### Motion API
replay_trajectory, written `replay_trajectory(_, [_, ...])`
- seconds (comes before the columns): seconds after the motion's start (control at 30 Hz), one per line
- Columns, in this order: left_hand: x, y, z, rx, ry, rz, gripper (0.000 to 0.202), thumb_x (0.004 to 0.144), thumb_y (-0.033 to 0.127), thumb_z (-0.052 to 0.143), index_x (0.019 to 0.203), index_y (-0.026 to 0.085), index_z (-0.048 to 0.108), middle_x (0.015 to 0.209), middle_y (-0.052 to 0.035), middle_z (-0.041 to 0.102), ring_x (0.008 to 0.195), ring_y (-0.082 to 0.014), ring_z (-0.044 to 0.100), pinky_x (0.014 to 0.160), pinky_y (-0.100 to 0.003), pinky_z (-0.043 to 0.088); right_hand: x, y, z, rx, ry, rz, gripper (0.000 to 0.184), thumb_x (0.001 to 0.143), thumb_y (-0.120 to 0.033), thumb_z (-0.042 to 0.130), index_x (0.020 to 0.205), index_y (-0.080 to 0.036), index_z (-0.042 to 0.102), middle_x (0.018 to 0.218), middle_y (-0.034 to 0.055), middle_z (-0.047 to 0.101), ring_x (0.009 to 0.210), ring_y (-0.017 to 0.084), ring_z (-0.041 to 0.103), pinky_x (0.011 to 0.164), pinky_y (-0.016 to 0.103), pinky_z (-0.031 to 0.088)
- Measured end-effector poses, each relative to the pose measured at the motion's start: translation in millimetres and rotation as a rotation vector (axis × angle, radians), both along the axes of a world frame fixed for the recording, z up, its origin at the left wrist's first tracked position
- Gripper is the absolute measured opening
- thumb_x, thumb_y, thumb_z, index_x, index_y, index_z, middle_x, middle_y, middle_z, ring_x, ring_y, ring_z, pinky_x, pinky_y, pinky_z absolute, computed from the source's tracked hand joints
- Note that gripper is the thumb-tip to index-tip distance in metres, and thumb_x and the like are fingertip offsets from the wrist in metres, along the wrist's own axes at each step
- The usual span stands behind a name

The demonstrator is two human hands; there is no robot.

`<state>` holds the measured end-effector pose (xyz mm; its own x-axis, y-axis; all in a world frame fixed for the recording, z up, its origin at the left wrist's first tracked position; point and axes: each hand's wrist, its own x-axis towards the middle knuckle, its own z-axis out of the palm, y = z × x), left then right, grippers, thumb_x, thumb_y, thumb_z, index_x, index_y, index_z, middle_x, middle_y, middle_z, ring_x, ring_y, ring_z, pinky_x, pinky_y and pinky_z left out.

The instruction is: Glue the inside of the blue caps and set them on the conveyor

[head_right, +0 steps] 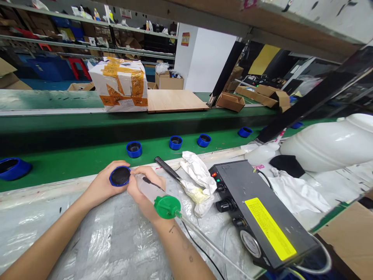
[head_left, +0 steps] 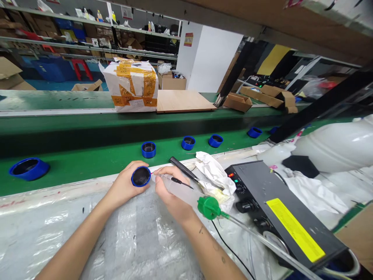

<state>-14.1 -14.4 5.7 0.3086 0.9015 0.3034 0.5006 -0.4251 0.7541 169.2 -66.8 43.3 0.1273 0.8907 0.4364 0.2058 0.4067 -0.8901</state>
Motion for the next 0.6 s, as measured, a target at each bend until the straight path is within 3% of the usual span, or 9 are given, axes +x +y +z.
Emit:
replay_trajectory(0.33, [1,-1,2.7,-0.094,-0.015,0.052,0.049,0.075,0.035,0.073,0.120,0.023,0.059,0.119,-0.0062,0.067,0.107,-0.0271,0.067,0.095,-0.041,0.054,2,-1,4.2,-0.082,-0.018,-0.010,0.005,0.086,-0.026,0.067,0.088,-0.022,0.069,0.085,0.0019,0.078,0.080,0.020,0.074,0.073,0.030,0.057])
replay_trajectory(0.5, [2,-7,8.3,-0.207,-0.001,0.000,0.050,0.072,0.036,0.078,0.116,0.023,0.057,0.109,-0.0032,0.071,0.094,-0.0243,0.069,0.081,-0.035,0.055,-1,0,1.5,-0.111,0.216,0.051,0.008,0.086,-0.028,0.067,0.092,-0.023,0.065,0.094,0.0027,0.078,0.085,0.021,0.075,0.071,0.032,0.058])
replay_trajectory(0.6, [2,-8,10.4,-0.250,0.011,-0.055,0.050,0.071,0.035,0.080,0.115,0.023,0.058,0.110,-0.0020,0.072,0.092,-0.0230,0.069,0.080,-0.033,0.054,-6,1,-2.8,-0.101,0.308,0.094,0.009,0.086,-0.027,0.068,0.093,-0.024,0.064,0.098,0.0038,0.078,0.094,0.023,0.074,0.072,0.034,0.059])
